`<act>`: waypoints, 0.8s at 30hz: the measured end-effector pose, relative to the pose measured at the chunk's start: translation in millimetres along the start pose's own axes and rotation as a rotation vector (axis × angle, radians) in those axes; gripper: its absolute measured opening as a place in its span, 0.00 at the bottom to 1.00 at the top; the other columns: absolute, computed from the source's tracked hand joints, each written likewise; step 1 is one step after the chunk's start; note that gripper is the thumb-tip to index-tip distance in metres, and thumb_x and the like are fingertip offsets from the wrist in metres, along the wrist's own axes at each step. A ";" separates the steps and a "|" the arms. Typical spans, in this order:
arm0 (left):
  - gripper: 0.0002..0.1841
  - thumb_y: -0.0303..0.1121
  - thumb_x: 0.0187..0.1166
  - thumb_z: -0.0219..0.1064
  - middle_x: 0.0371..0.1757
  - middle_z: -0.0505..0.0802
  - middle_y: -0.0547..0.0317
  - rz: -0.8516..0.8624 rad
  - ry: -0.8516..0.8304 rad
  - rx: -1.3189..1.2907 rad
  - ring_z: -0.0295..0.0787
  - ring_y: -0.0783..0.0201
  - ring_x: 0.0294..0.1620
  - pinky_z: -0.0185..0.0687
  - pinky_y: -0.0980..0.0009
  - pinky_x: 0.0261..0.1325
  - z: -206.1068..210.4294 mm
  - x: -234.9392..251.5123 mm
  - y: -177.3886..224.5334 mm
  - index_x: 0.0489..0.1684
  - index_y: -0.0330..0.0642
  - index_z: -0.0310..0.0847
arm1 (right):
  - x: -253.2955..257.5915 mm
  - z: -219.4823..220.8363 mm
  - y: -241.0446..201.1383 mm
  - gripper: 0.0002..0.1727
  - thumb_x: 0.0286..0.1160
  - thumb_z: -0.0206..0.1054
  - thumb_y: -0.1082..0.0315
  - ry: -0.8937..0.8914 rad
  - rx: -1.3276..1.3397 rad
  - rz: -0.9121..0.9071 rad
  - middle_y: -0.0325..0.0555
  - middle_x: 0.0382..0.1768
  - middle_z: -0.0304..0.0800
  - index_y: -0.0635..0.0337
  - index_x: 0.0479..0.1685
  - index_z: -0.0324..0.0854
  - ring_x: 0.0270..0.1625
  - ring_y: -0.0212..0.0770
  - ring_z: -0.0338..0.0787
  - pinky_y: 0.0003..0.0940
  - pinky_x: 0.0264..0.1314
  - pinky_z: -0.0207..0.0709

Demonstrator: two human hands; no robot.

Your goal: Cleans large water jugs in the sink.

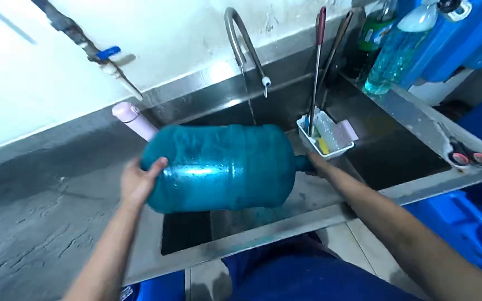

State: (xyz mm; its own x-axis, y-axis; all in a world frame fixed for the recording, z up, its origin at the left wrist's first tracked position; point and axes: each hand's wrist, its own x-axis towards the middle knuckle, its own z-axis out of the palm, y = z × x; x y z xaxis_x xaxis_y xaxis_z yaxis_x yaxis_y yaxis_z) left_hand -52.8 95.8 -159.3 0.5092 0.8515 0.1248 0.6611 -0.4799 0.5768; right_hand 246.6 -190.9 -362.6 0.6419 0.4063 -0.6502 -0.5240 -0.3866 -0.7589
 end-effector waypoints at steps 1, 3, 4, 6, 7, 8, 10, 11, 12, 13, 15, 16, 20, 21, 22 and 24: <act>0.32 0.45 0.80 0.71 0.58 0.85 0.18 0.120 0.039 0.046 0.83 0.26 0.61 0.72 0.28 0.65 -28.7 4.7 13.0 0.68 0.21 0.73 | -2.2 10.0 -10.8 0.31 0.98 0.35 0.50 -0.019 0.137 -0.026 0.63 0.61 0.77 0.66 0.81 0.63 0.49 0.48 0.81 0.41 0.52 0.77; 0.41 0.51 0.73 0.70 0.63 0.81 0.13 0.357 0.096 0.158 0.78 0.21 0.65 0.67 0.25 0.67 -82.4 7.5 33.4 0.72 0.19 0.67 | 2.2 47.5 -4.7 0.27 0.94 0.42 0.49 -0.086 0.444 -0.047 0.55 0.53 0.79 0.61 0.75 0.66 0.44 0.44 0.82 0.38 0.46 0.80; 0.46 0.57 0.69 0.69 0.67 0.78 0.14 0.444 0.120 0.207 0.75 0.21 0.69 0.65 0.25 0.69 -104.3 15.4 45.5 0.74 0.21 0.65 | 7.4 71.1 -3.5 0.25 0.93 0.45 0.50 -0.113 0.570 -0.076 0.53 0.50 0.81 0.60 0.72 0.69 0.43 0.44 0.83 0.39 0.44 0.81; 0.49 0.60 0.61 0.72 0.74 0.74 0.22 0.496 0.138 0.186 0.72 0.30 0.75 0.66 0.30 0.72 -128.7 28.0 73.7 0.78 0.30 0.66 | 9.5 119.7 -2.6 0.22 0.93 0.46 0.50 -0.158 0.697 -0.113 0.49 0.42 0.82 0.59 0.62 0.74 0.37 0.41 0.84 0.37 0.38 0.81; 0.48 0.55 0.60 0.75 0.77 0.73 0.27 0.463 0.137 0.150 0.72 0.36 0.77 0.69 0.34 0.74 -129.3 23.6 90.7 0.79 0.34 0.65 | 4.7 138.5 1.8 0.23 0.95 0.43 0.50 -0.199 0.738 -0.098 0.51 0.43 0.82 0.60 0.64 0.73 0.38 0.42 0.84 0.37 0.39 0.81; 0.48 0.53 0.60 0.78 0.78 0.71 0.27 0.443 0.159 0.135 0.70 0.36 0.79 0.67 0.35 0.75 -125.6 16.8 106.5 0.80 0.33 0.64 | -1.0 152.4 4.9 0.24 0.96 0.41 0.51 -0.236 0.755 -0.072 0.52 0.46 0.82 0.61 0.67 0.71 0.40 0.43 0.84 0.37 0.40 0.81; 0.50 0.57 0.60 0.80 0.78 0.70 0.22 0.458 0.277 0.188 0.67 0.30 0.79 0.60 0.32 0.77 -119.1 9.0 126.6 0.76 0.27 0.68 | -12.9 164.4 5.3 0.24 0.97 0.38 0.52 -0.296 0.737 -0.021 0.54 0.49 0.80 0.61 0.71 0.68 0.42 0.44 0.85 0.36 0.41 0.82; 0.51 0.63 0.56 0.78 0.76 0.73 0.23 0.476 0.327 0.241 0.69 0.31 0.78 0.61 0.34 0.76 -120.7 11.2 128.3 0.74 0.28 0.71 | -14.8 167.3 7.8 0.24 0.97 0.38 0.53 -0.342 0.741 -0.002 0.55 0.51 0.79 0.61 0.73 0.66 0.44 0.45 0.86 0.37 0.43 0.83; 0.53 0.69 0.54 0.75 0.75 0.75 0.26 0.502 0.350 0.277 0.71 0.33 0.77 0.62 0.34 0.76 -126.4 18.3 128.7 0.73 0.30 0.74 | -13.9 168.6 8.7 0.24 0.97 0.39 0.53 -0.386 0.748 0.008 0.57 0.54 0.80 0.61 0.75 0.65 0.47 0.47 0.87 0.39 0.46 0.84; 0.54 0.74 0.51 0.72 0.73 0.77 0.28 0.543 0.362 0.294 0.74 0.35 0.75 0.65 0.33 0.74 -132.7 31.2 127.1 0.71 0.34 0.76 | -12.5 168.2 9.0 0.25 0.97 0.39 0.52 -0.428 0.735 0.010 0.58 0.55 0.80 0.60 0.76 0.64 0.48 0.48 0.88 0.40 0.47 0.85; 0.52 0.79 0.48 0.70 0.65 0.85 0.35 0.659 0.372 0.297 0.82 0.40 0.67 0.73 0.33 0.66 -144.1 63.8 118.9 0.66 0.43 0.80 | -9.0 170.6 12.0 0.28 0.97 0.36 0.49 -0.509 0.654 -0.004 0.60 0.60 0.80 0.59 0.80 0.61 0.52 0.50 0.89 0.41 0.51 0.86; 0.52 0.81 0.47 0.70 0.61 0.88 0.39 0.695 0.374 0.293 0.86 0.45 0.63 0.77 0.35 0.63 -149.7 77.7 116.8 0.65 0.46 0.81 | -7.9 172.7 12.1 0.29 0.97 0.35 0.48 -0.546 0.608 -0.010 0.62 0.65 0.80 0.58 0.83 0.60 0.56 0.51 0.89 0.42 0.55 0.86; 0.44 0.82 0.48 0.73 0.49 0.91 0.62 0.714 0.319 0.239 0.88 0.69 0.51 0.84 0.56 0.57 -165.8 114.1 121.1 0.54 0.56 0.86 | -14.1 178.9 3.8 0.29 0.97 0.35 0.48 -0.571 0.496 -0.030 0.61 0.75 0.75 0.54 0.87 0.55 0.67 0.52 0.84 0.46 0.63 0.81; 0.37 0.78 0.53 0.74 0.43 0.91 0.68 0.736 0.273 0.211 0.88 0.75 0.45 0.85 0.63 0.52 -168.3 119.4 123.8 0.48 0.57 0.87 | -15.1 179.3 0.3 0.27 0.98 0.37 0.52 -0.565 0.461 -0.071 0.61 0.77 0.71 0.53 0.88 0.53 0.69 0.53 0.82 0.47 0.63 0.80; 0.28 0.71 0.60 0.76 0.38 0.90 0.72 0.751 0.211 0.187 0.87 0.81 0.40 0.86 0.71 0.46 -171.0 126.8 126.0 0.41 0.57 0.88 | -14.1 178.0 -3.0 0.27 0.98 0.41 0.57 -0.584 0.409 -0.135 0.63 0.81 0.66 0.52 0.91 0.50 0.73 0.56 0.80 0.49 0.67 0.80; 0.15 0.45 0.76 0.71 0.35 0.83 0.66 0.709 0.091 0.154 0.78 0.81 0.37 0.77 0.78 0.44 -177.6 144.4 124.0 0.39 0.41 0.82 | -9.3 177.2 -11.9 0.34 0.88 0.55 0.74 -0.617 0.202 -0.337 0.67 0.80 0.67 0.58 0.92 0.46 0.71 0.55 0.81 0.47 0.68 0.81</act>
State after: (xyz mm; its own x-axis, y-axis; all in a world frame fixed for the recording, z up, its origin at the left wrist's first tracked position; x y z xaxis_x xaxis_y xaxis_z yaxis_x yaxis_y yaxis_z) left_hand 4.8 196.9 73.7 0.8004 0.3360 0.4965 0.2627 -0.9410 0.2133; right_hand 147.7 -43.4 -353.7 0.3860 0.8917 -0.2366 -0.4847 -0.0221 -0.8744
